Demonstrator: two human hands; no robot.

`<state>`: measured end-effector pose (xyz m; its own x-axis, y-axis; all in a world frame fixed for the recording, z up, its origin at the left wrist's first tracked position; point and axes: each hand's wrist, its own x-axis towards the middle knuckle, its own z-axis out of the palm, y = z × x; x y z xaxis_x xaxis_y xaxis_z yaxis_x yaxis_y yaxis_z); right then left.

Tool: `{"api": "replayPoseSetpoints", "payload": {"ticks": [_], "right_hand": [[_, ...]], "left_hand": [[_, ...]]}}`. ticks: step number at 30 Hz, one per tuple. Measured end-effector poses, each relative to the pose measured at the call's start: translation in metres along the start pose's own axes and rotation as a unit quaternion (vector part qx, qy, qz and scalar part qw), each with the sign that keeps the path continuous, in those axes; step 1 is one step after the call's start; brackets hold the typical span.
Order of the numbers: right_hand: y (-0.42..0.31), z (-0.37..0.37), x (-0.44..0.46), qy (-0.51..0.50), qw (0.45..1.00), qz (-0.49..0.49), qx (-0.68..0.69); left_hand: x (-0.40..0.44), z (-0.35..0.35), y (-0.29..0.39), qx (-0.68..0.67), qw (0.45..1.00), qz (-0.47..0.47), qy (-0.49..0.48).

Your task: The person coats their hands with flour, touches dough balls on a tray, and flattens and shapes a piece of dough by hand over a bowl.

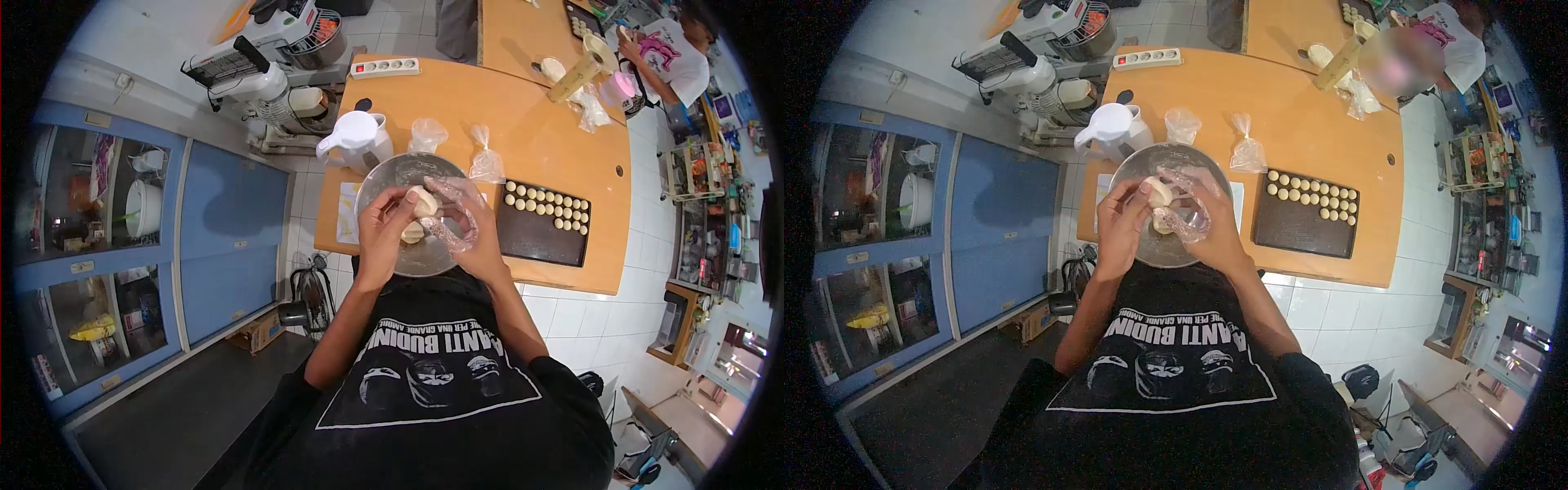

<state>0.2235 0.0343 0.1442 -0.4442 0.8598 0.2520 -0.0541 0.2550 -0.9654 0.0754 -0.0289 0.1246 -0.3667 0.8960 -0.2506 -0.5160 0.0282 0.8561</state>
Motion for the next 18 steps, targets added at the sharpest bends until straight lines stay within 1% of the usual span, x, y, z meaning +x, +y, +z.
{"api": "replayPoseSetpoints", "payload": {"ticks": [1, 2, 4, 6, 7, 9, 10, 11, 13, 14, 15, 16, 17, 18], "right_hand": [[-0.001, 0.002, -0.003, 0.006, 0.998, 0.045, 0.051], [0.0, 0.0, -0.004, 0.005, 0.998, 0.047, 0.051], [0.006, -0.006, -0.005, -0.047, 0.997, 0.004, -0.061], [0.015, -0.007, -0.008, -0.045, 0.997, 0.012, -0.056], [0.018, -0.007, -0.01, -0.043, 0.998, 0.021, -0.052], [0.021, -0.008, -0.008, -0.049, 0.997, 0.017, -0.053], [0.022, -0.009, -0.006, -0.055, 0.997, 0.011, -0.054], [0.02, -0.008, -0.005, -0.052, 0.997, 0.011, -0.055], [0.016, -0.006, 0.0, -0.039, 0.998, -0.045, -0.022], [0.014, -0.005, 0.002, -0.035, 0.997, -0.065, -0.011], [0.014, -0.005, 0.003, -0.052, 0.996, -0.07, -0.003], [0.014, -0.005, 0.003, -0.061, 0.995, -0.073, 0.001], [0.015, -0.005, 0.003, -0.07, 0.995, -0.075, 0.005], [0.02, -0.007, 0.004, -0.086, 0.994, -0.067, -0.033]], "left_hand": [[-0.001, -0.003, -0.001, -0.001, 1.0, 0.0, 0.002], [-0.002, -0.005, -0.002, 0.005, 1.0, -0.007, 0.006], [-0.003, -0.011, -0.007, 0.01, 1.0, -0.016, 0.008], [-0.003, -0.018, -0.01, -0.087, 0.993, -0.073, -0.036], [-0.003, -0.018, -0.011, -0.087, 0.993, -0.074, -0.035], [-0.003, -0.013, -0.01, -0.151, 0.982, -0.112, -0.002], [-0.003, -0.009, -0.006, -0.15, 0.982, -0.114, -0.004], [-0.005, -0.004, 0.0, -0.164, 0.98, -0.108, -0.01], [-0.004, 0.003, 0.002, -0.177, 0.979, -0.101, -0.019], [-0.004, 0.005, 0.0, -0.148, 0.986, -0.077, -0.023], [-0.004, 0.006, -0.004, -0.119, 0.991, -0.054, -0.025], [-0.004, 0.005, -0.011, -0.119, 0.991, -0.054, -0.025], [-0.004, 0.003, -0.02, -0.093, 0.995, -0.028, -0.03], [-0.003, 0.004, -0.021, -0.067, 0.997, -0.001, -0.035]]}}
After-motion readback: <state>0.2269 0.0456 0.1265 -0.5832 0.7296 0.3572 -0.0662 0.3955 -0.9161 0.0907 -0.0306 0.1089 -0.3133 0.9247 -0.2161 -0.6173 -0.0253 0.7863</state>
